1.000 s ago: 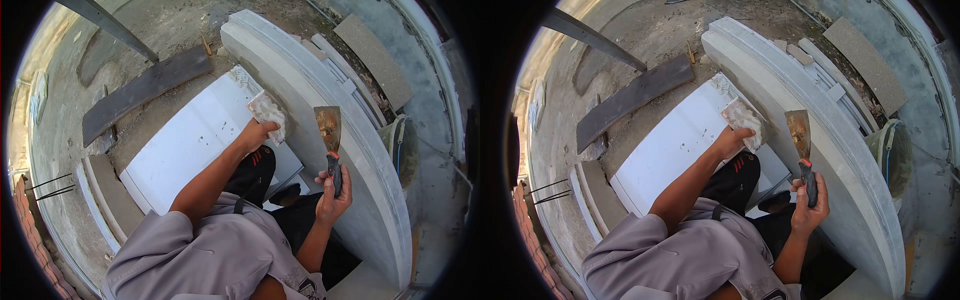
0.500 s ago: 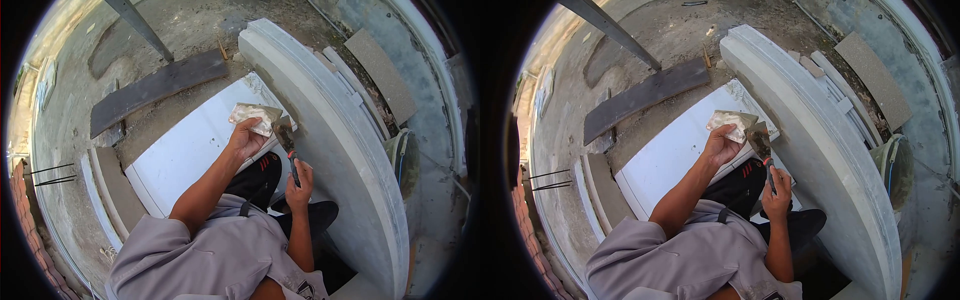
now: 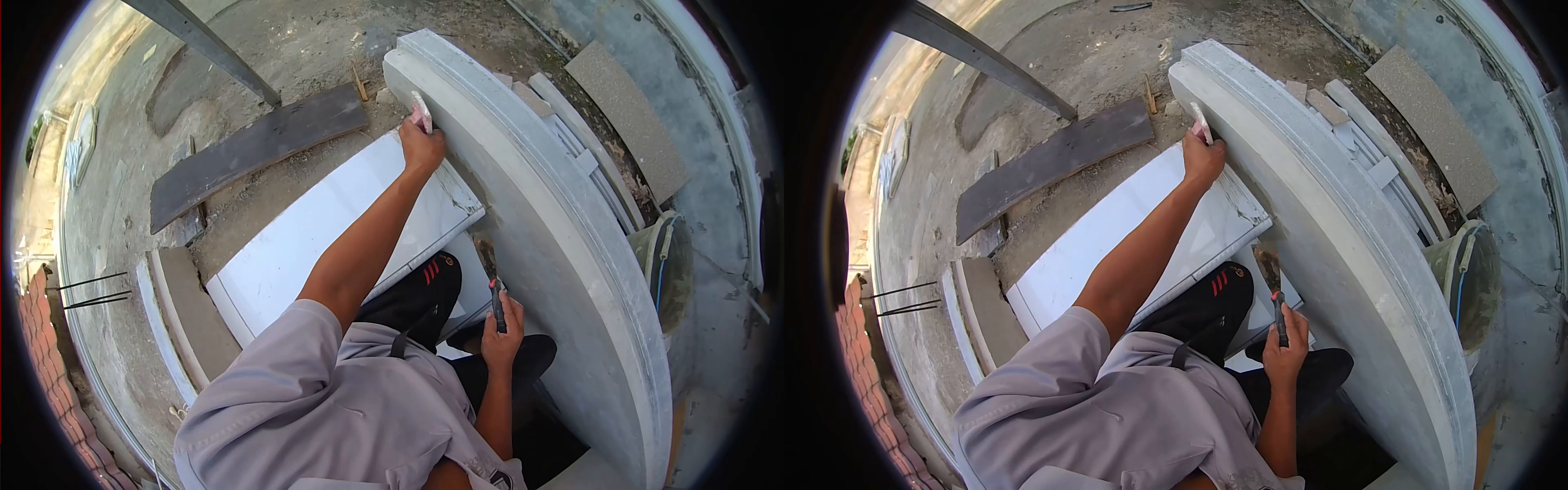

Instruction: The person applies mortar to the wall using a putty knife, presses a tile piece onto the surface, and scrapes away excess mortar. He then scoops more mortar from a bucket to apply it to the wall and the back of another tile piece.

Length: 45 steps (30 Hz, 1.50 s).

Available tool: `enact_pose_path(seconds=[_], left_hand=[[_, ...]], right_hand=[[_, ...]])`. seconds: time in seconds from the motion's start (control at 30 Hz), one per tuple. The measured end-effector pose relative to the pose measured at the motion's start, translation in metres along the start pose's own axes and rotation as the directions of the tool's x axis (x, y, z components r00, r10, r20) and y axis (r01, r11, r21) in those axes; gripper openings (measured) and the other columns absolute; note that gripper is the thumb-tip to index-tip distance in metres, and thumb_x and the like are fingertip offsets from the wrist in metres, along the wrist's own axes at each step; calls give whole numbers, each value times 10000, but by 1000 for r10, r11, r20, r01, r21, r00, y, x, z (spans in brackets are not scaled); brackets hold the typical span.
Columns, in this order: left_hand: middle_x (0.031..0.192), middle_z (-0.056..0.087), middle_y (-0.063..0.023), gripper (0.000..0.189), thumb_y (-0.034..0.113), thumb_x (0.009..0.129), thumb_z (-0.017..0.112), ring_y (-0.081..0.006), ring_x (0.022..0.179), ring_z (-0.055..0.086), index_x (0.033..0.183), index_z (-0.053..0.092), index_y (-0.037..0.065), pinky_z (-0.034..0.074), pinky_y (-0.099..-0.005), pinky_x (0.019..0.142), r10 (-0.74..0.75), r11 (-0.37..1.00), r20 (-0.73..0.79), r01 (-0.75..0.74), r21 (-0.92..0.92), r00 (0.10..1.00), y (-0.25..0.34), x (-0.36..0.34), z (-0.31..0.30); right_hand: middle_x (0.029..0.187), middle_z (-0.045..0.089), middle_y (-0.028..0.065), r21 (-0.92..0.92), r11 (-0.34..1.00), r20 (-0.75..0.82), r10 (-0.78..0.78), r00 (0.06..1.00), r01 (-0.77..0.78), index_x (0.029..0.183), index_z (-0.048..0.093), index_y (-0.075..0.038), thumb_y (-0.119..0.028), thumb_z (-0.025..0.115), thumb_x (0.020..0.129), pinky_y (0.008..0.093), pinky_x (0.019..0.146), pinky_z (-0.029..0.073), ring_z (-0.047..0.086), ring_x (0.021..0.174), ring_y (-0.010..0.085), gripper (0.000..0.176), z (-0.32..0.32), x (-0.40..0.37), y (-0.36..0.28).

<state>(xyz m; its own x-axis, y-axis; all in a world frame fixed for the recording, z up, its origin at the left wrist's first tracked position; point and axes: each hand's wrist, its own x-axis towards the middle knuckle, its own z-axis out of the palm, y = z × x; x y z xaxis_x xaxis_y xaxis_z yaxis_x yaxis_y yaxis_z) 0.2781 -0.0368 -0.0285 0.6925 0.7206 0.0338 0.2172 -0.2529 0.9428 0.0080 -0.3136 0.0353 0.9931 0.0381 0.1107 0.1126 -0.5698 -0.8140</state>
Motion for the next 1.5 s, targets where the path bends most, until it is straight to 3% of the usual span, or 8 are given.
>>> enact_pose_path(seconds=[0.17,0.37,0.57,0.97,1.1,1.17,1.27,1.5], left_hand=[[1091,658,-175,452,99,799,652,-285,987,641,1222,557,-30,492,-391,880,-26,997,437,54,-52,899,10,-79,-33],[1028,698,-201,366,107,808,626,-343,1009,672,1159,612,6,502,-381,888,19,997,257,1,-79,966,-10,18,-70],[1026,715,-174,361,115,819,619,-288,977,681,1164,630,11,508,-374,870,92,995,336,-78,-57,937,-10,50,-56],[1015,701,-124,436,89,799,656,-245,961,665,1225,601,17,504,-343,873,59,993,666,24,-114,744,10,-122,-48],[982,713,-168,314,82,821,620,-295,940,686,1126,632,10,519,-379,823,67,987,379,-5,-163,923,5,-31,-72],[981,721,-162,305,101,825,614,-287,917,693,1112,643,0,522,-382,810,-61,988,306,101,-115,950,6,20,-78],[968,725,-163,320,129,821,619,-287,899,696,1112,646,-1,523,-377,806,32,999,262,-25,-28,965,0,31,-58],[1039,713,-174,377,134,807,631,-263,985,680,1155,625,-11,508,-351,863,0,996,553,51,-77,833,6,-124,-34]], right_hand=[[1148,602,181,21,1000,0,-16,1000,16,1260,630,31,124,597,804,351,906,496,634,1036,298,467,4,2,7],[1147,602,174,3,1000,-25,-25,999,26,1261,630,31,129,596,807,341,893,500,636,1020,278,466,-10,7,-4],[1140,601,168,11,999,-72,-39,997,40,1267,625,36,125,596,812,337,890,500,633,999,264,465,-10,3,5],[1180,611,165,11,1000,-70,-12,997,12,1286,619,32,103,592,824,321,932,475,619,1052,245,468,-15,-3,2],[1157,620,193,38,996,-129,81,988,-77,1260,625,42,108,601,805,367,937,486,633,1058,309,461,-24,-12,3],[1160,620,194,24,996,-125,92,988,-90,1267,622,41,107,599,808,364,938,485,633,1061,305,464,-27,-18,8],[1165,620,194,56,993,-123,112,986,-106,1277,617,41,107,595,814,358,939,484,633,1065,294,468,-26,-23,11],[1179,616,187,84,982,-131,180,975,-170,1289,609,47,112,593,823,343,942,483,626,1087,278,471,-19,-21,5]])
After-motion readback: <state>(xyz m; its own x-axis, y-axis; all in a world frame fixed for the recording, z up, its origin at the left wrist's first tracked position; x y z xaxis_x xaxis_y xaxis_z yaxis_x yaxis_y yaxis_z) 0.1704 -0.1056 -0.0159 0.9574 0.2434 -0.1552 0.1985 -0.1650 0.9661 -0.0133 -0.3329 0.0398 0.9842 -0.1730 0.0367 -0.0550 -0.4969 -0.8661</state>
